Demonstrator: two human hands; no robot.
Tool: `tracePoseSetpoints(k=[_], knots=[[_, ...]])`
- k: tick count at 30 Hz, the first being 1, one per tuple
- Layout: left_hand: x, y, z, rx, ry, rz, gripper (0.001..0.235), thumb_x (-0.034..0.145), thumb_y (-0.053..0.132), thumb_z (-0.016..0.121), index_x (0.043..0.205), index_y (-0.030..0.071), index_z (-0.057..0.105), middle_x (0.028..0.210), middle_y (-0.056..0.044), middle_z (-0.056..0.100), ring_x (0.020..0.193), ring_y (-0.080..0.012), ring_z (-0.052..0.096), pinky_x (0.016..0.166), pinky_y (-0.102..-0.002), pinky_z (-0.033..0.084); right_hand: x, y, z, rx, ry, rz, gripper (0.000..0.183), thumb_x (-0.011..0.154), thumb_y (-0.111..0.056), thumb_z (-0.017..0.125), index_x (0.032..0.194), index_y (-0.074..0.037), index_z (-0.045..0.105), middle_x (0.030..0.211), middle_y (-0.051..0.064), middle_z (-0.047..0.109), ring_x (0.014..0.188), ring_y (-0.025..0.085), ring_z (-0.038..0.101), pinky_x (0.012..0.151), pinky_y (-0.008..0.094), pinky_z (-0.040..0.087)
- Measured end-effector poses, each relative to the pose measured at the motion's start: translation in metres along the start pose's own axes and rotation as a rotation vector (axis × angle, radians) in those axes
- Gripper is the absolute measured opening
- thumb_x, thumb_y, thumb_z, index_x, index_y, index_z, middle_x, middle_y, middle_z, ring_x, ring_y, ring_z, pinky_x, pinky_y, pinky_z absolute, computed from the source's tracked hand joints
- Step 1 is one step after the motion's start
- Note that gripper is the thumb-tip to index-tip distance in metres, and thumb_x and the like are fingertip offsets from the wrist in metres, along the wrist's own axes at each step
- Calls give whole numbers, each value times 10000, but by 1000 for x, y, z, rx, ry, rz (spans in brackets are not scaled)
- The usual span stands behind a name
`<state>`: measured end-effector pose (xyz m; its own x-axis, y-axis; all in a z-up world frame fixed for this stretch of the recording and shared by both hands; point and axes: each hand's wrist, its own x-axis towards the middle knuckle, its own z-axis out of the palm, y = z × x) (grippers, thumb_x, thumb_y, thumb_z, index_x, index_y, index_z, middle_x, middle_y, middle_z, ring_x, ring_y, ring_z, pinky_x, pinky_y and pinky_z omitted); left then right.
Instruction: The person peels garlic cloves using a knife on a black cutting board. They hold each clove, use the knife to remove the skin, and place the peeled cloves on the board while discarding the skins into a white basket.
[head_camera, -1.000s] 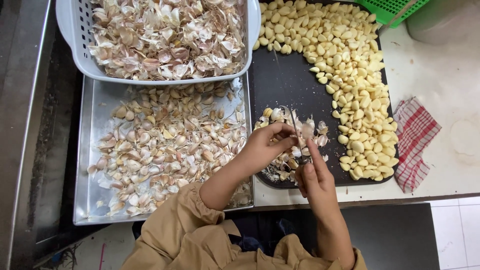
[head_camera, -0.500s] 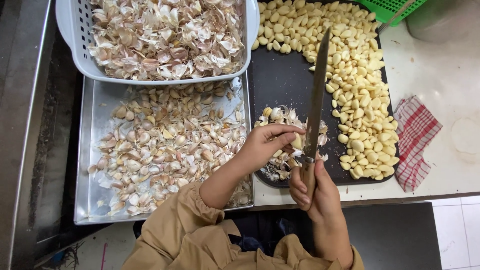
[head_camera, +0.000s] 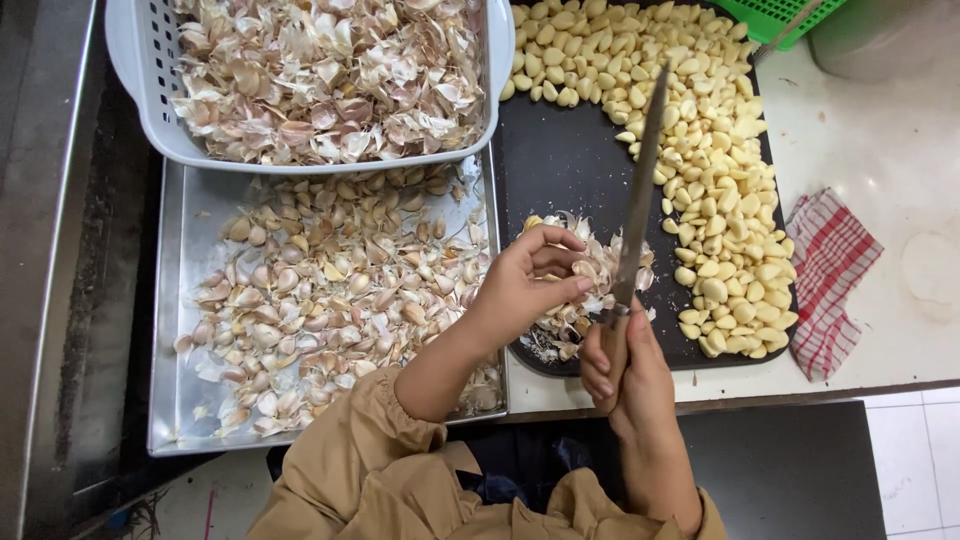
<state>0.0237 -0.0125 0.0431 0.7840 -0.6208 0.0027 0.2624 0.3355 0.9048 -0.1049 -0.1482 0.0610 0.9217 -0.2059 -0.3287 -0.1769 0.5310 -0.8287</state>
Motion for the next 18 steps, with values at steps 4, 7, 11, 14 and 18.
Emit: tracePoseSetpoints(k=[4,7,11,14,18], knots=[[5,-12,-6,-131,-52,40,297,940,53,746,1179,-25,587,1058,-122,720,934,-166,710,804,-305,631,-6,-1,0,-23,-47,-113,632,1074,-493,329,1587,-126,294,639,18,427,412,80,364,375,215,333],[3,-19,-6,-134,-38,20,279,945,51,744,1164,-39,595,1045,-139,725,928,-181,724,814,-314,641,-8,4,0,-196,-118,-195,697,1062,-500,383,1614,-86,288,621,21,430,409,72,354,363,203,312],[6,-21,-7,-240,-26,-18,250,943,49,737,1121,-31,581,1038,-156,723,920,-193,738,818,-322,649,-5,11,2,-332,-63,-237,755,1035,-513,427,1630,-76,269,660,24,451,456,54,342,380,196,290],[6,-21,-7,-213,-19,-36,236,945,50,729,1120,-28,591,1015,-165,730,904,-199,743,816,-320,646,-4,15,1,-355,-19,-242,740,1056,-504,444,1623,-49,311,681,16,448,496,54,361,412,200,307],[4,-22,-4,-199,-11,18,219,960,54,722,1112,-20,583,1036,-148,727,933,-180,734,837,-313,645,-5,16,1,-329,-64,-258,725,1057,-480,433,1631,-60,293,669,8,434,508,53,359,406,191,297]])
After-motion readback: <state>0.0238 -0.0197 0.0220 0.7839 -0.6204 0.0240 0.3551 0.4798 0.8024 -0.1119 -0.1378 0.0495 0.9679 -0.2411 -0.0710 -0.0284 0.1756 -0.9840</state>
